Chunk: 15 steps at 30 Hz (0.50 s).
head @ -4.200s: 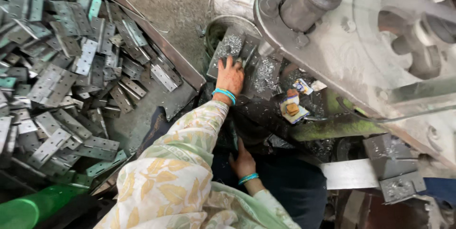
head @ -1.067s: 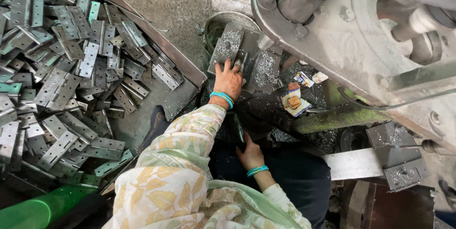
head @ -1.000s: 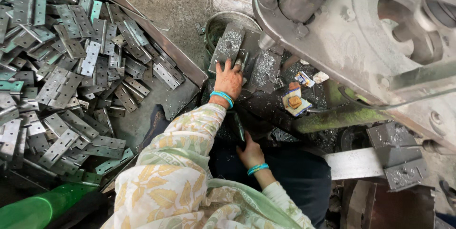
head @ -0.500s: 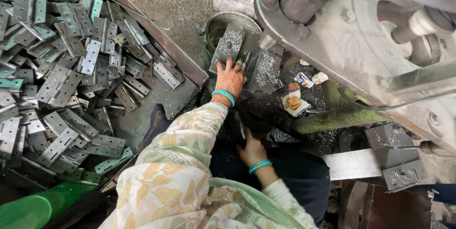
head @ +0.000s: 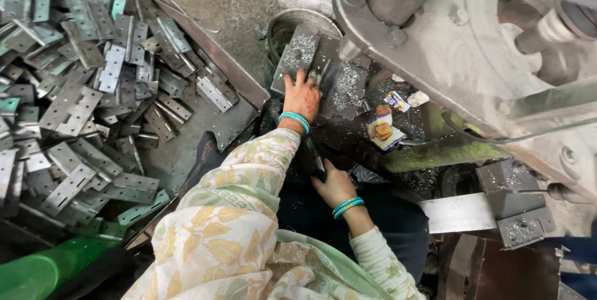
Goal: The person picks up metal brackets from a bin and places them one by one into an industrial machine to be processed, while another person assists by operating the machine's mechanism.
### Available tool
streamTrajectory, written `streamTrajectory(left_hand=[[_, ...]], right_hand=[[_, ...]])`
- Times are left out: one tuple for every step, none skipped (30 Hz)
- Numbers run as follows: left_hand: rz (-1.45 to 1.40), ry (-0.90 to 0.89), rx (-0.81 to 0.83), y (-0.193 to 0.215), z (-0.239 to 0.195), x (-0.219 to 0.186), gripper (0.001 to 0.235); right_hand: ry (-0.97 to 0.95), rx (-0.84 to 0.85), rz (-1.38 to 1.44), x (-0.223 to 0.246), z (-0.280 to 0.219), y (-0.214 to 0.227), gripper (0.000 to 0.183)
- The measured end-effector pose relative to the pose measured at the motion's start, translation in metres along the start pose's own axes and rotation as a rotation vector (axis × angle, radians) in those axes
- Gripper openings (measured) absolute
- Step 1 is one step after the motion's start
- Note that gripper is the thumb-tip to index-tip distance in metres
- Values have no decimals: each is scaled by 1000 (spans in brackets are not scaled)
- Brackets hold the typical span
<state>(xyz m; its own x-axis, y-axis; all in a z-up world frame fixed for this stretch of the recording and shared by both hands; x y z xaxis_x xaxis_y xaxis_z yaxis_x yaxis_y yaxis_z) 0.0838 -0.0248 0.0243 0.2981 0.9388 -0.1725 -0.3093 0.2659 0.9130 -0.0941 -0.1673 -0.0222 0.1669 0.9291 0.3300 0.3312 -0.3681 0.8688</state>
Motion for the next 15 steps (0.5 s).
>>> streamTrajectory(left_hand=[[-20,27,-18,1,4,2,30],[-23,24,-21,2,6,0,30],[-11,22,18,-1,7,0,30],[0,20,57,-3,7,0,29],[-1,21,61,-3,6,1,29],[8,18,19,0,5,2,30],[22,21,-30,5,7,4,30],[25,27,-33,6,8,4,30],[24,10,-8,5,4,3,29],[23,-6,17,4,-1,4,28],[18,-8,21,1,-5,0,28],[13,-16,24,-2,-10,-3,29],[22,-15,4,0,-2,4,30],[31,-7,-14,2,7,10,30],[44,13,-44,1,7,7,30]], right_hand=[[32,-13,-1,0,1,-3,64],[63,-25,-2,-3,4,-11,67],[66,-24,-4,-10,4,-30,67],[94,-95,16,-17,1,-49,74],[118,-163,38,-25,-2,-66,82],[116,-160,38,-36,-2,-85,82],[135,-223,59,-42,2,-92,80],[154,-287,81,-45,5,-93,77],[156,-282,87,-44,8,-97,77],[116,-211,91,-44,15,-99,77],[68,-142,87,-48,13,-96,77],[61,-140,85,-48,1,-87,77],[64,-117,79,-39,3,-73,79],[66,-94,72,-28,4,-58,81],[68,-93,66,-21,0,-42,81]])
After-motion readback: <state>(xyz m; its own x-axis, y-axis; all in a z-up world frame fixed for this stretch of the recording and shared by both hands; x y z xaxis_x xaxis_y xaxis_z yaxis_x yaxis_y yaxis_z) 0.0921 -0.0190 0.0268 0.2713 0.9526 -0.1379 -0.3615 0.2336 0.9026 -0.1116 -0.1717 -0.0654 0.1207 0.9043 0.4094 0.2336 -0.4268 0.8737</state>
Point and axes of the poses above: each hand's wrist, its own z-axis towards the middle knuckle, its own y-axis out of the back of the hand, x = y × z, the point moved 8 cm from there along z, towards the middle knuckle, and after that the axes turned 2 degrees about -y, right-handed, at the moved point
